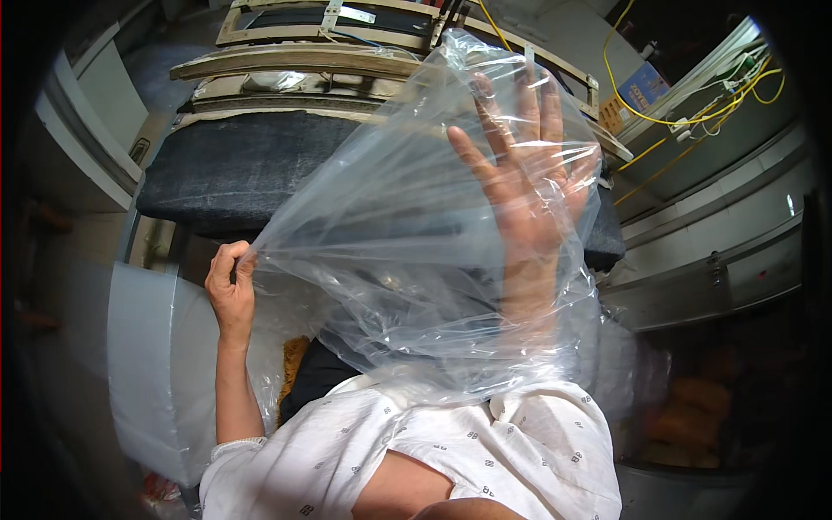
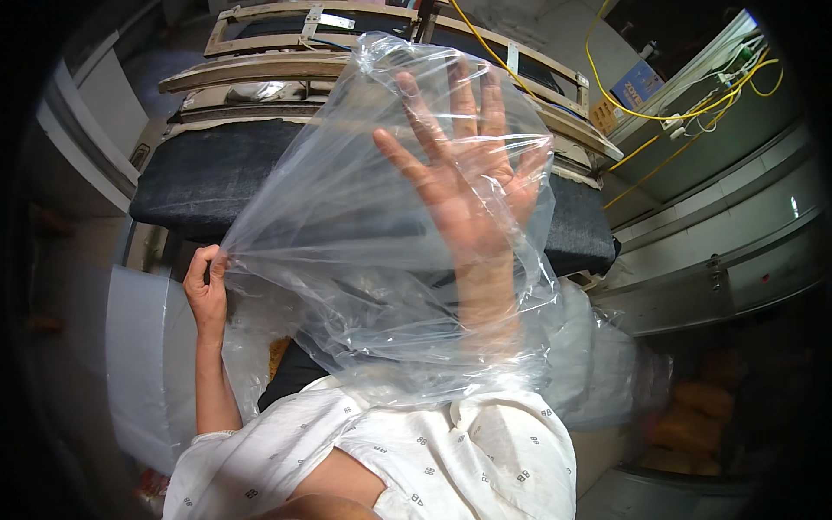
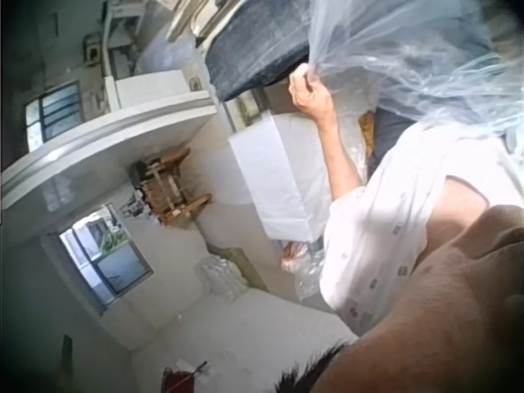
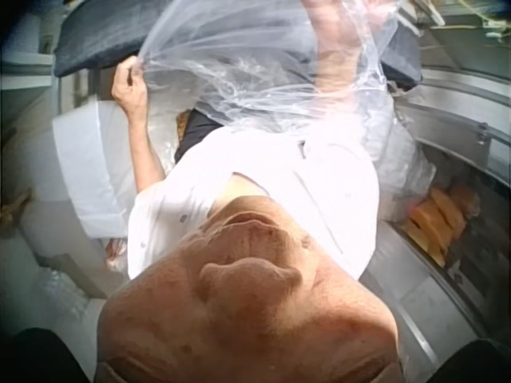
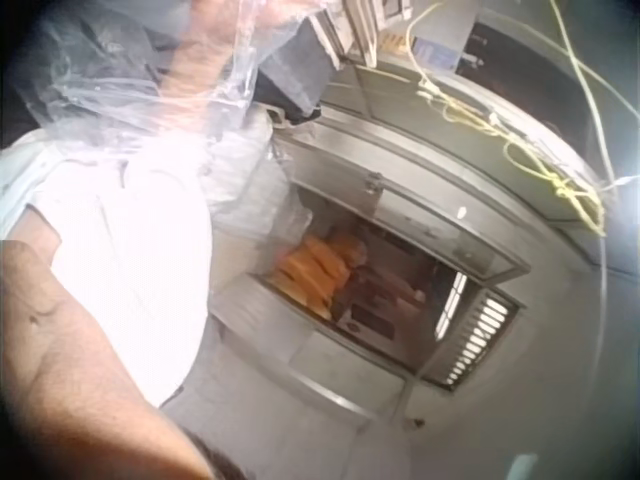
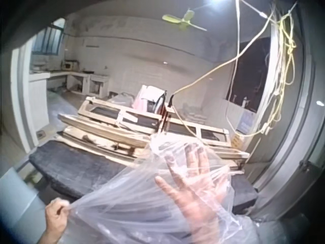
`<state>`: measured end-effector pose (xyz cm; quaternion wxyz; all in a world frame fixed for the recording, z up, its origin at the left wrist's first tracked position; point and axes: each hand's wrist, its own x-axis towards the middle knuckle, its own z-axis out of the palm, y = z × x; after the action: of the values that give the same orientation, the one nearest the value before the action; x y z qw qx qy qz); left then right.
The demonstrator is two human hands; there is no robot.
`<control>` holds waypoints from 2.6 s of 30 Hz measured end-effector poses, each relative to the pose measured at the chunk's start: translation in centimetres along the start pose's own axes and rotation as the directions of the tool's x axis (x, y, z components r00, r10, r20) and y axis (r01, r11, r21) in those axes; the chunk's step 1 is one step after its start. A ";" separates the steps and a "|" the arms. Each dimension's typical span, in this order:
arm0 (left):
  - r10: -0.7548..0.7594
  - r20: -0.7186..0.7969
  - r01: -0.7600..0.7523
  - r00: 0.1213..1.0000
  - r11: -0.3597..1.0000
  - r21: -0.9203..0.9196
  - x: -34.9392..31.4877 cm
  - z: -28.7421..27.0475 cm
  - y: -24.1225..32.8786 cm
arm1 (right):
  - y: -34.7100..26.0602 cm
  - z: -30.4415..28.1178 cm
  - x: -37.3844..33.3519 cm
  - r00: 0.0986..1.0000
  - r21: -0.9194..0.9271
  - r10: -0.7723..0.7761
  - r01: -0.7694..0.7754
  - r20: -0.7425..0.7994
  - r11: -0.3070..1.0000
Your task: Wrapping a large grey component in clear plastic packaging for protection.
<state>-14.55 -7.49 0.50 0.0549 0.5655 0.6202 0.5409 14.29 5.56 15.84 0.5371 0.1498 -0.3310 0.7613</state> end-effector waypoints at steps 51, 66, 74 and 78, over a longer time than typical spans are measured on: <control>0.282 0.120 -0.256 0.952 0.517 0.816 23.5 -5.6 -14.4 | -16.6 -6.3 -31.1 0.582 -0.224 -0.052 -0.228 -0.811 0.947; 0.632 0.741 -0.685 -0.225 0.439 -0.582 -2.3 22.3 20.0 | -13.4 -5.3 -36.5 0.544 -0.385 0.606 -0.839 -0.580 0.384; 0.691 0.705 -0.656 -0.159 0.460 -0.599 -6.4 21.9 21.9 | -12.1 -10.5 -35.2 0.586 -0.122 0.314 -0.585 -0.747 0.802; 0.482 0.873 -0.419 -0.068 0.781 -0.464 -5.2 23.4 24.1 | -12.6 -10.8 -34.7 0.655 -0.433 0.109 -0.606 -0.748 0.668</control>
<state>18.69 -2.60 5.80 0.2770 0.9418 0.1875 0.0336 40.33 -9.64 -8.07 0.4598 -0.4030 -0.3832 0.6924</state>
